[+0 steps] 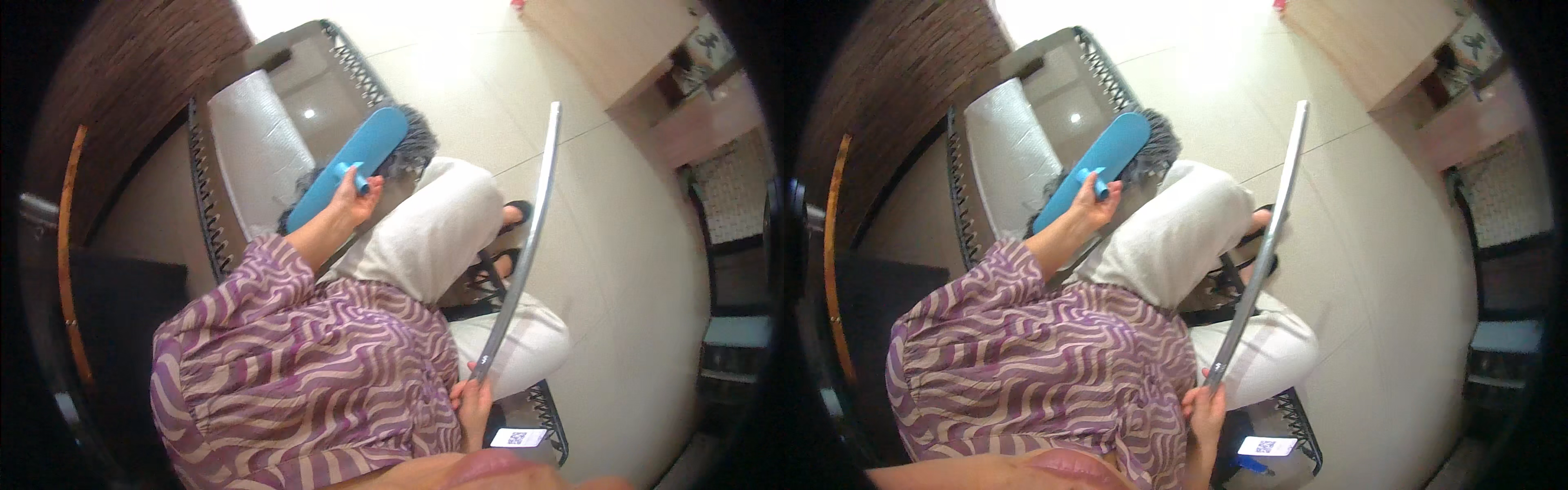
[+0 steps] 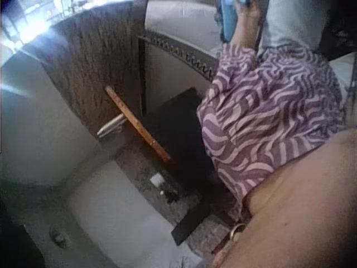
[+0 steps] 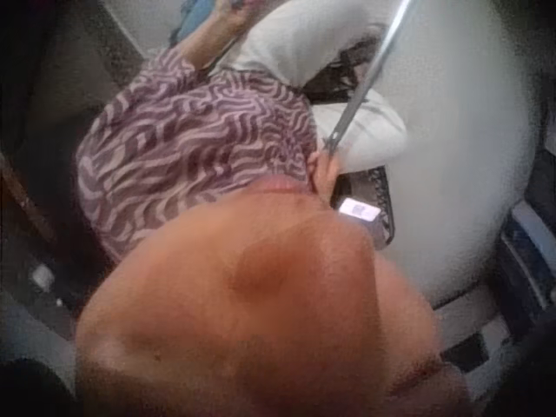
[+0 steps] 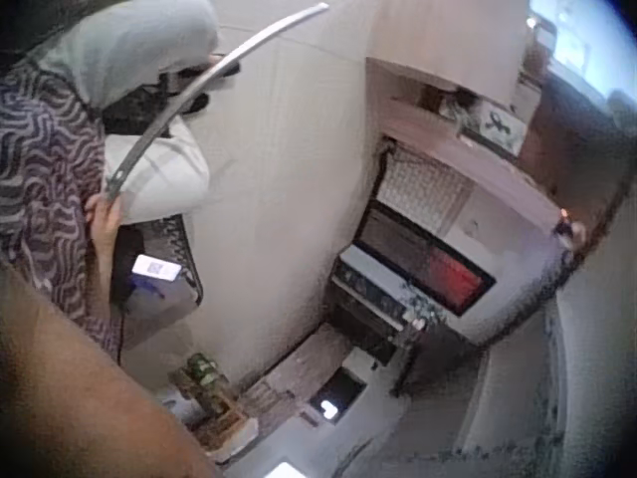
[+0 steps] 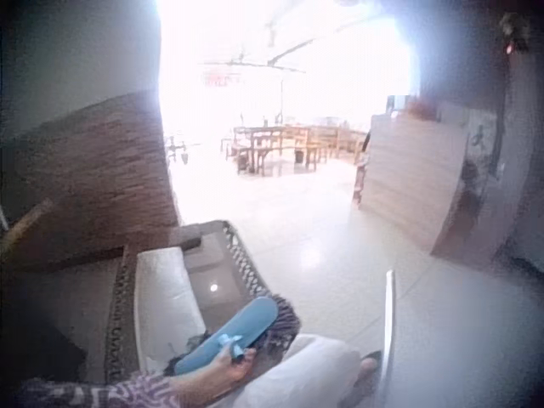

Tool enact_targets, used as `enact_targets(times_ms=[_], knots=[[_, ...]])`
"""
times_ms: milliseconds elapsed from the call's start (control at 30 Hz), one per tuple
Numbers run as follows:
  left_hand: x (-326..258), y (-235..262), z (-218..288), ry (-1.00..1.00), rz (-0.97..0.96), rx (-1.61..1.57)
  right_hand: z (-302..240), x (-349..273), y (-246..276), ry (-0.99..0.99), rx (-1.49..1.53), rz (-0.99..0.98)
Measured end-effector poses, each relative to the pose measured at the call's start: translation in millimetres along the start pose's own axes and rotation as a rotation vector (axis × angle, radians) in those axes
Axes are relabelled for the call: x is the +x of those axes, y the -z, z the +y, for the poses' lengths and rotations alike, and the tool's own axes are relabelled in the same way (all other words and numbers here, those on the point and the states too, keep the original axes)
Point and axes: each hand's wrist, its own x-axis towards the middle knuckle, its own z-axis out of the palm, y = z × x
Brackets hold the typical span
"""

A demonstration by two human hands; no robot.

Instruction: The person uses a box cutter to open a bubble-wrapped package, removes a mop head and metal handle, and assembles the mop by inserting the handle into the mop head and tightening the connection.

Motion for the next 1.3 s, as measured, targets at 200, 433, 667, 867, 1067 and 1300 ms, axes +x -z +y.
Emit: enact_targets(times_ms=[200, 433, 667, 867, 1067, 1300], knots=[[-19, -75, 11, -0.139, -0.135, 0.246, 10, -25, 4, -0.010, -0.398, 0.158], [-14, -200, -12, -0.101, -0.396, 0.388, 26, -55, 13, -0.215, -0.718, 0.255], [-9, -246, -31, -0.102, -0.583, 0.426, 45, -89, 21, -0.139, -0.751, 0.175], [-18, -246, -31, -0.027, -0.580, 0.410, 33, -93, 12, -0.206, -0.849, 0.141], [-28, -245, -28, -0.030, -0.559, 0.480, 88, -92, 42, -0.115, -0.890, 0.130], [-21, -241, -19, -0.083, -0.608, 0.484, 55, -96, 27, -0.302, -0.817, 0.195]])
